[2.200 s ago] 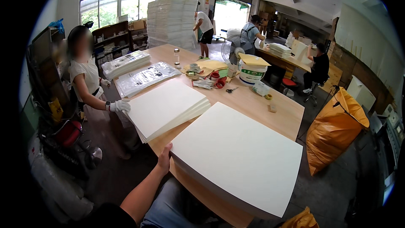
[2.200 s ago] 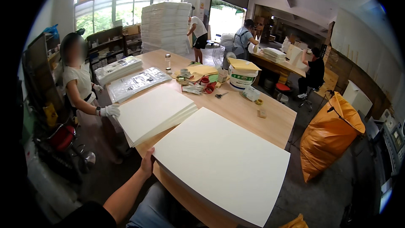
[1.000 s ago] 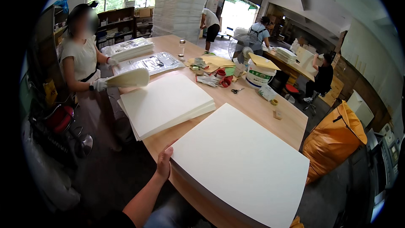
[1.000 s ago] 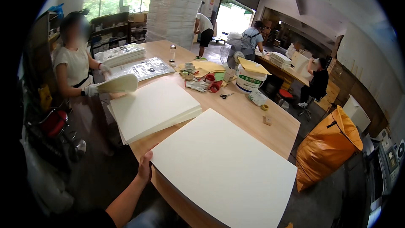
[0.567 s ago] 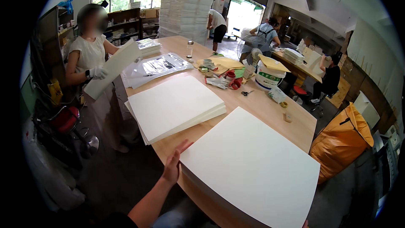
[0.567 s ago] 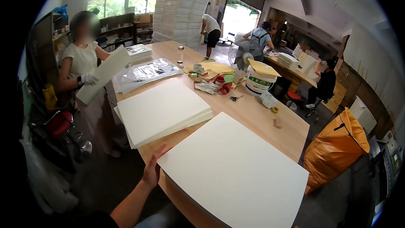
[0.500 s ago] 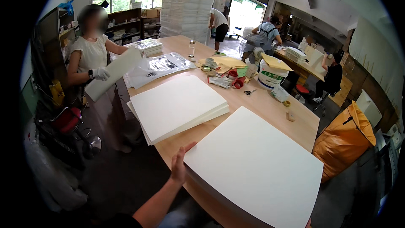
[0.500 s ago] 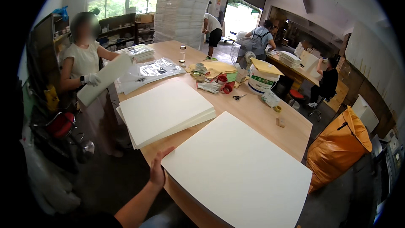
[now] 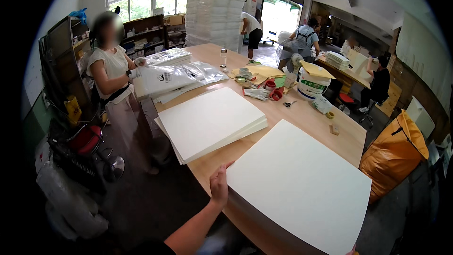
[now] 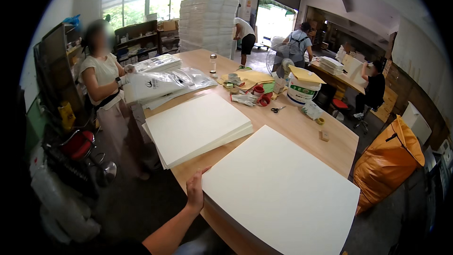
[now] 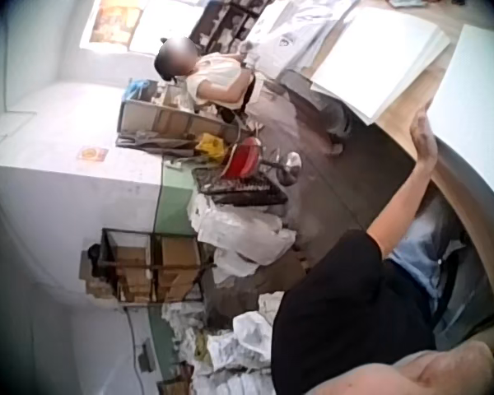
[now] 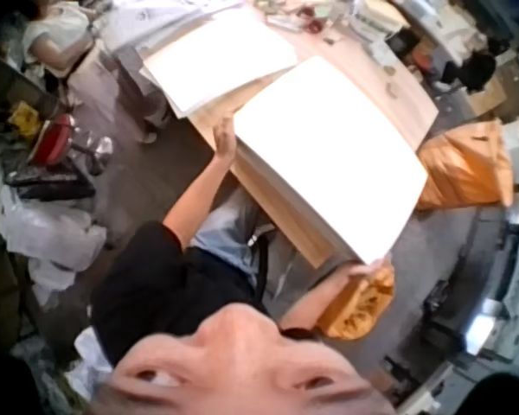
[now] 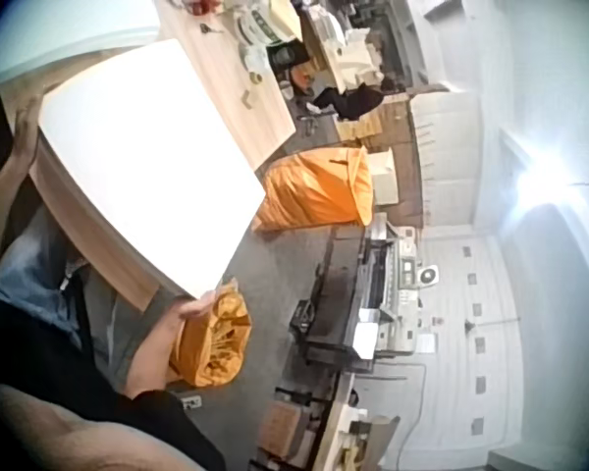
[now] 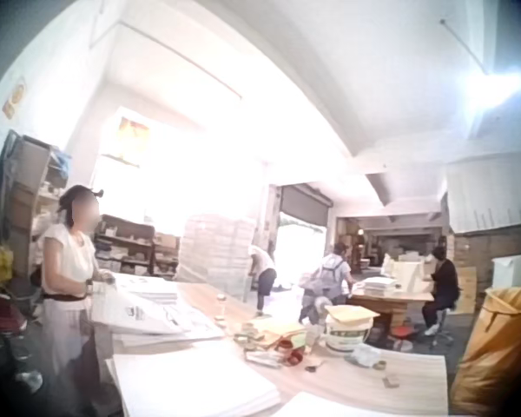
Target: The person repeatedly picks up stacks of white paper sheets from a table, aligns them, and places them back down. The person also occasionally flips through the sheets to check alignment. Other people are visible in the background working at separate tables.
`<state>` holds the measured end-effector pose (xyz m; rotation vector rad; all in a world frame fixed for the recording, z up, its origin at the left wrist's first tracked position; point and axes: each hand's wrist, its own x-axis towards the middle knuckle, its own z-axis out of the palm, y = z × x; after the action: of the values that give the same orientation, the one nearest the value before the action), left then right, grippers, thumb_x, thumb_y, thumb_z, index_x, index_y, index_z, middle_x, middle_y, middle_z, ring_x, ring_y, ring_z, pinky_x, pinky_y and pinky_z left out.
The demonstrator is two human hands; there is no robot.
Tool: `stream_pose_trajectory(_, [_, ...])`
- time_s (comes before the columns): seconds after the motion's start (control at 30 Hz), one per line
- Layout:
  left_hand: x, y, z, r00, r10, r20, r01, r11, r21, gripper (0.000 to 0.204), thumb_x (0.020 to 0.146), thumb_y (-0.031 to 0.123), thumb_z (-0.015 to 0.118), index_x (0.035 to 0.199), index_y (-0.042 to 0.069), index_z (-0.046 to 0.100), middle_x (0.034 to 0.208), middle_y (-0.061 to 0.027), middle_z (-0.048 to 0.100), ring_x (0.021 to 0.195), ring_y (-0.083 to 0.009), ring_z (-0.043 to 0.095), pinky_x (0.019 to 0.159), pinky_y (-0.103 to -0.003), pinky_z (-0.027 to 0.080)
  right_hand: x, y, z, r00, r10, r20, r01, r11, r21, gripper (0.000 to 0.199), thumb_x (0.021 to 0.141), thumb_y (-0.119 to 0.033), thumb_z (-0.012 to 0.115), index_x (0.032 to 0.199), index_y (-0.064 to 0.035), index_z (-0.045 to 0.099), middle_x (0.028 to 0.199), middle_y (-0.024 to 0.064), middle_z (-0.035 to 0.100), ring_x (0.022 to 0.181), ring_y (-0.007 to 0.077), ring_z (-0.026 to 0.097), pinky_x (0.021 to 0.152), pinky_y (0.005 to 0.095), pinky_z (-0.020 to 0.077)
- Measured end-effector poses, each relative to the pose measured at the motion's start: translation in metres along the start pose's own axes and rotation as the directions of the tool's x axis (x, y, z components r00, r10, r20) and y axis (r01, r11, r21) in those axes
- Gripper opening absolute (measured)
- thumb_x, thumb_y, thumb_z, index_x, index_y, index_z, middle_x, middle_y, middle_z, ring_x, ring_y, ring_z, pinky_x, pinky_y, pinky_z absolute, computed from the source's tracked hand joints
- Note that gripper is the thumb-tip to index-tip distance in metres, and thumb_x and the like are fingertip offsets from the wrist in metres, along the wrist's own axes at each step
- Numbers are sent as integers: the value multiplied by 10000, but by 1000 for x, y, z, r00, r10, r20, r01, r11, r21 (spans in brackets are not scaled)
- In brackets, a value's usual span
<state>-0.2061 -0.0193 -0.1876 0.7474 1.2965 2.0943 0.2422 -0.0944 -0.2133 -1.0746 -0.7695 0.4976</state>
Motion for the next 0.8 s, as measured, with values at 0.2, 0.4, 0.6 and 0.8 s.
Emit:
stream_pose_trajectory(0.2, [14,-19,-44,937,-284,203,305,949,-79,805,1024,641,260,1489,3,415,1502,-117,476,1393,-213,395,1186,-376,203,-2,-19,8,991,131,9,-131,987,91,695,948,-573,469,1309,18,518,1280,216,571,1165,367,543,993,490,411])
stream_pose_trajectory(0.4, [8,-99,-66,879,-451,155,457,890,2,653,991,561,390,1407,83,546,1447,-90,520,1346,-262,397,1148,-399,234,2,-22,15,990,134,-31,-134,991,17,590,974,-537,464,1201,2,544,1164,174,590,1068,311,563,937,438,429])
stream_pose_trajectory(0.6, [25,-81,-73,846,-497,195,496,867,58,647,1019,534,349,1425,58,509,1453,-92,536,1382,-244,420,1179,-396,252,-1,-16,12,986,147,-79,-147,989,3,508,1001,-501,458,1093,-15,570,1049,132,609,971,254,583,882,386,446])
stream_pose_trajectory(0.8, [7,-77,-79,909,-415,42,417,898,-143,606,987,536,417,1372,90,556,1377,-57,593,1323,-218,475,1137,-384,299,6,-1,3,968,234,-94,-232,972,40,460,1028,-465,452,985,-31,595,933,89,628,874,198,603,826,333,464])
